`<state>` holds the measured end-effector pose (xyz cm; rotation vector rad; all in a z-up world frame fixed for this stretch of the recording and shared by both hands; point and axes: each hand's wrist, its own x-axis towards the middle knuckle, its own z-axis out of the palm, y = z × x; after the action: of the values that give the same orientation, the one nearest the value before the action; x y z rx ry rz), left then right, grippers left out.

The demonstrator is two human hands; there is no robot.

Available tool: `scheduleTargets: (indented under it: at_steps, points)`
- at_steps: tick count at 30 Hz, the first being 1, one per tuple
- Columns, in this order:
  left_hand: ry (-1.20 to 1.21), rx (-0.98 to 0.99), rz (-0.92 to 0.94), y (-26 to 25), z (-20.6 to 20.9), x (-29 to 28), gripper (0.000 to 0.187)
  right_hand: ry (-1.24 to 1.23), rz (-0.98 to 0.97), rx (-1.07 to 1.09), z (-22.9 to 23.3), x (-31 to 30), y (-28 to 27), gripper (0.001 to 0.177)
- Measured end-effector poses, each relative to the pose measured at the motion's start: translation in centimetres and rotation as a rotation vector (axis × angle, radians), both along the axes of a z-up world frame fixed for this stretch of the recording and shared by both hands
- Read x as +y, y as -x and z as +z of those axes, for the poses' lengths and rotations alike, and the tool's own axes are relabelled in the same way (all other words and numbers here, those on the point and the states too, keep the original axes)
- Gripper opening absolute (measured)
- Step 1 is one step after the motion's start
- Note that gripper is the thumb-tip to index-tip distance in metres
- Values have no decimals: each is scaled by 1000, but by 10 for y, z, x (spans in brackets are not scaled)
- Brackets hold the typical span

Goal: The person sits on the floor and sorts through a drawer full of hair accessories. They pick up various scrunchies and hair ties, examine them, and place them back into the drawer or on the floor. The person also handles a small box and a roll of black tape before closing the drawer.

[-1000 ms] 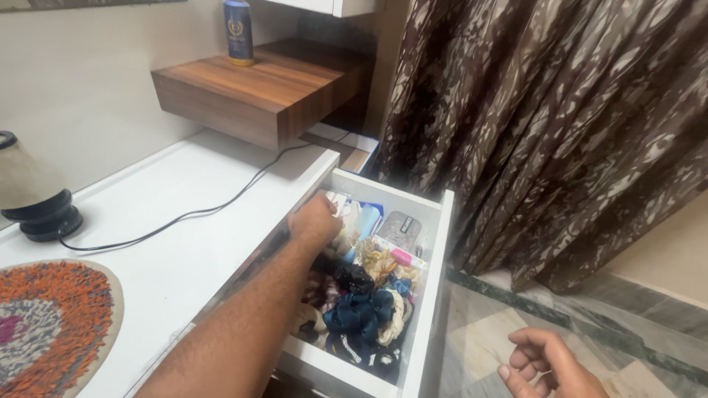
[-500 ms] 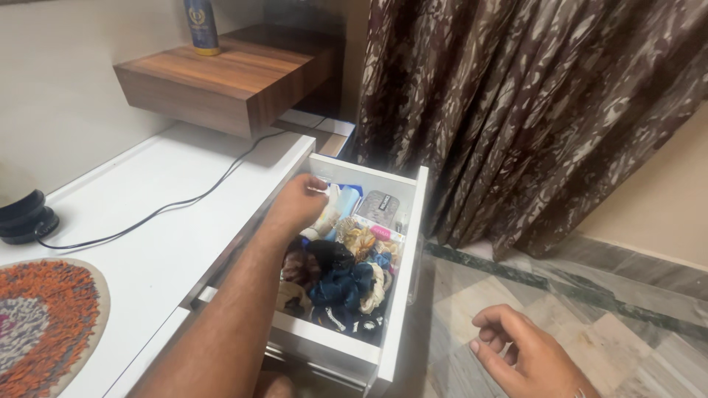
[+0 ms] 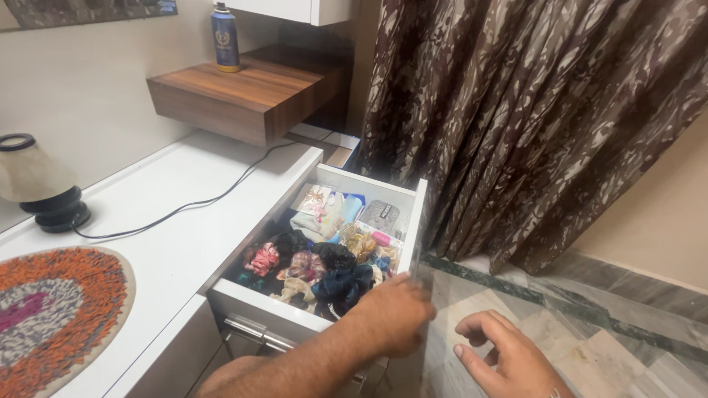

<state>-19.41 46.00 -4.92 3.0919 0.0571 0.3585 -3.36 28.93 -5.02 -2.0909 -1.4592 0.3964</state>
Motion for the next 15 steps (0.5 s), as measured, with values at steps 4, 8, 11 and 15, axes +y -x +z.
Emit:
scheduleTargets:
  at_steps: [4, 8, 11, 15]
  points:
    - [-66, 175, 94, 4, -11, 3, 30, 65, -11, -22, 10, 2, 13, 31]
    - [-120, 280, 146, 6, -8, 10, 33, 114, -19, -14, 18, 2, 20, 31]
    - [-87, 270, 161, 18, 4, 26, 47, 93, 16, -36, 18, -1, 18, 30]
    - [146, 226, 336, 50, 32, 48, 82, 138, 19, -24, 16, -7, 13, 26]
